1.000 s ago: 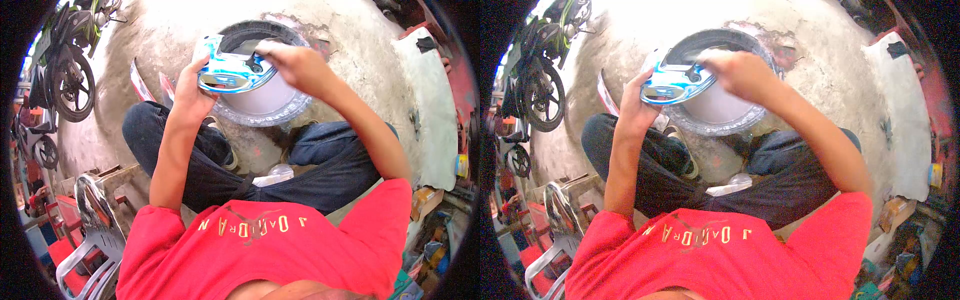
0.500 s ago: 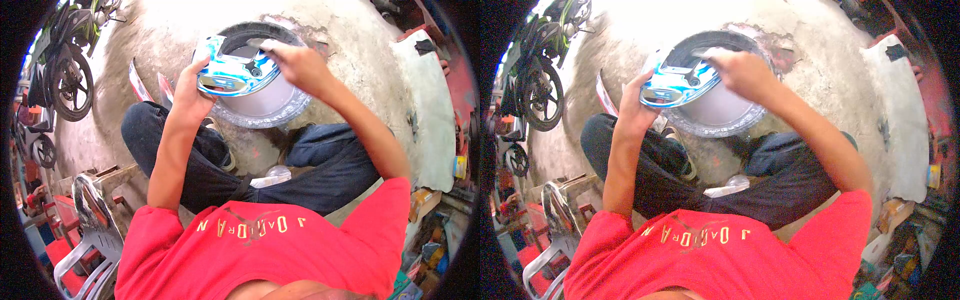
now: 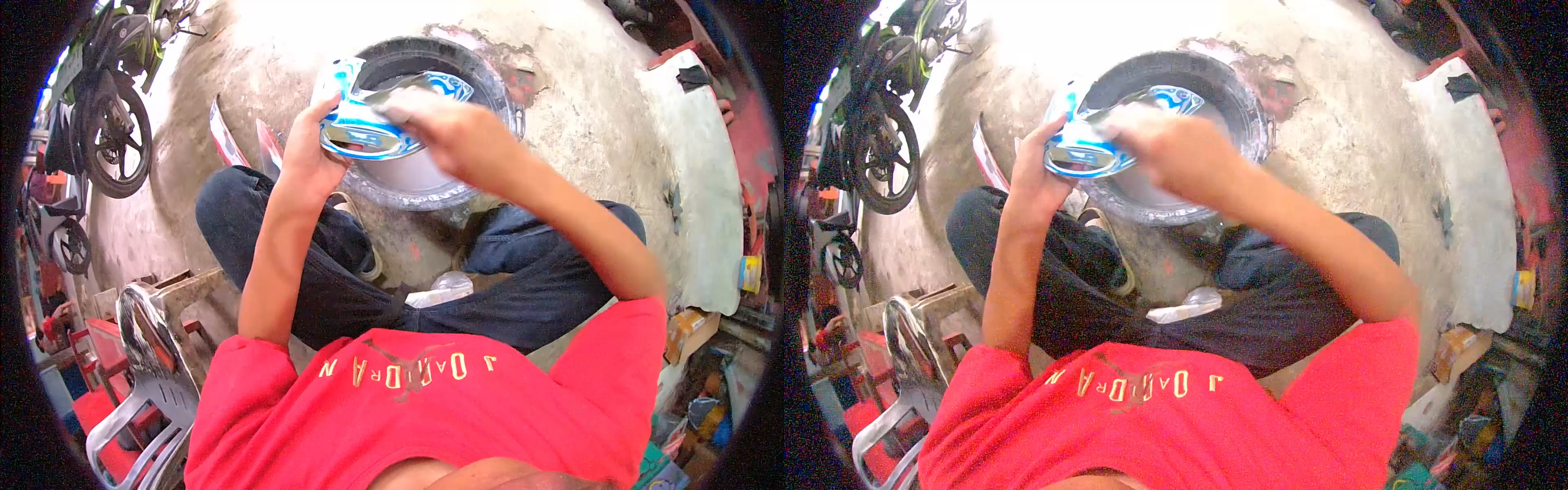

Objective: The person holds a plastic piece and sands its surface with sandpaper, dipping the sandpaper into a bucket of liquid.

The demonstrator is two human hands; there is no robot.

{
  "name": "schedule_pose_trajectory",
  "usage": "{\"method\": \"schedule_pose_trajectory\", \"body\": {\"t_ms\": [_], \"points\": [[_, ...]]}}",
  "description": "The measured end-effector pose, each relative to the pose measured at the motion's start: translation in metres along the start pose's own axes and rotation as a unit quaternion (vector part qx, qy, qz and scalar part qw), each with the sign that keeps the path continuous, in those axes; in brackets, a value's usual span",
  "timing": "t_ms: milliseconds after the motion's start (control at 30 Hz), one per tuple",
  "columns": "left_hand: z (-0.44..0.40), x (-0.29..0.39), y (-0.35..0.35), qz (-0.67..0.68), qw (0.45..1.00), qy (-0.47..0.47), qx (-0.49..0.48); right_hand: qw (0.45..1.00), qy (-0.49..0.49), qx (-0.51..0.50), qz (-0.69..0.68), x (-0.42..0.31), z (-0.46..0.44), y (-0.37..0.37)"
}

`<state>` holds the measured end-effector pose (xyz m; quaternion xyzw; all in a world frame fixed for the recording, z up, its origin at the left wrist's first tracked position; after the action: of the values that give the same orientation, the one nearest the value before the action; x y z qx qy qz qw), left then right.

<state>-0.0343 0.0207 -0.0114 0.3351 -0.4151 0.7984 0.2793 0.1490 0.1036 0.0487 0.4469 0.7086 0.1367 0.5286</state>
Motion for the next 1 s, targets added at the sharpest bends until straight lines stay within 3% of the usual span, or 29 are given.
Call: {"method": "schedule_pose_trajectory", "body": {"t_ms": [67,133,200,267,367,400,467,600,733,800,867,933,1000], "points": [[0.001,0.001,-0.002,0.000,1.000,-0.009,-0.018,0.997,0.075,0.030,0.018,-0.018,0.005,-0.010],[0.002,0.003,-0.003,0.002,1.000,-0.003,-0.019,0.998,0.067,0.016,-0.005,-0.003,-0.001,-0.001],[0.004,0.005,-0.003,-0.004,1.000,-0.013,0.007,0.999,-0.032,0.042,-0.005,0.038,-0.003,0.014],[0.001,0.004,0.002,-0.005,1.000,-0.009,0.001,0.972,-0.235,0.001,0.030,0.059,-0.007,0.034],[0.001,0.004,0.000,-0.010,1.000,-0.002,0.008,0.983,-0.182,0.010,0.012,0.032,-0.004,0.029],[0.002,0.004,-0.002,-0.012,1.000,0.002,0.014,0.999,-0.037,0.039,0.009,0.018,0.001,0.019],[0.003,0.005,-0.004,-0.002,1.000,0.003,0.004,0.998,0.056,0.040,-0.016,-0.016,0.004,0.005],[0.001,0.005,0.000,-0.008,1.000,-0.009,0.020,0.999,0.000,0.047,0.005,0.018,0.000,0.018],[0.004,0.011,0.000,-0.002,1.000,-0.007,0.018,0.977,-0.213,0.011,0.024,0.035,-0.005,0.044],[0.008,0.013,-0.006,0.011,0.999,-0.006,0.048,0.998,-0.012,0.061,0.019,0.010,0.001,0.026],[0.004,0.012,0.002,0.021,1.000,-0.005,0.009,0.997,0.059,0.027,0.049,-0.019,0.004,0.014],[0.002,0.010,0.006,0.019,1.000,-0.005,-0.004,0.997,0.074,0.029,0.023,-0.008,0.003,0.014],[0.001,0.010,0.005,0.011,1.000,-0.013,0.008,0.999,-0.024,0.046,0.013,0.023,-0.004,0.028]]}}
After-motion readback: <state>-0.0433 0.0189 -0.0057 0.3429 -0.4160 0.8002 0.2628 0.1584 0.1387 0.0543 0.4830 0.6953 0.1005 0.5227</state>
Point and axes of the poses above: each hand's wrist, its own z-axis away from the middle knuckle, its own y-axis out of the back of the hand, x = y × z, the point moved 4 cm from there along -z, towards the middle knuckle, and after that the axes turned 15 degrees about -z, right-handed, at the moved point
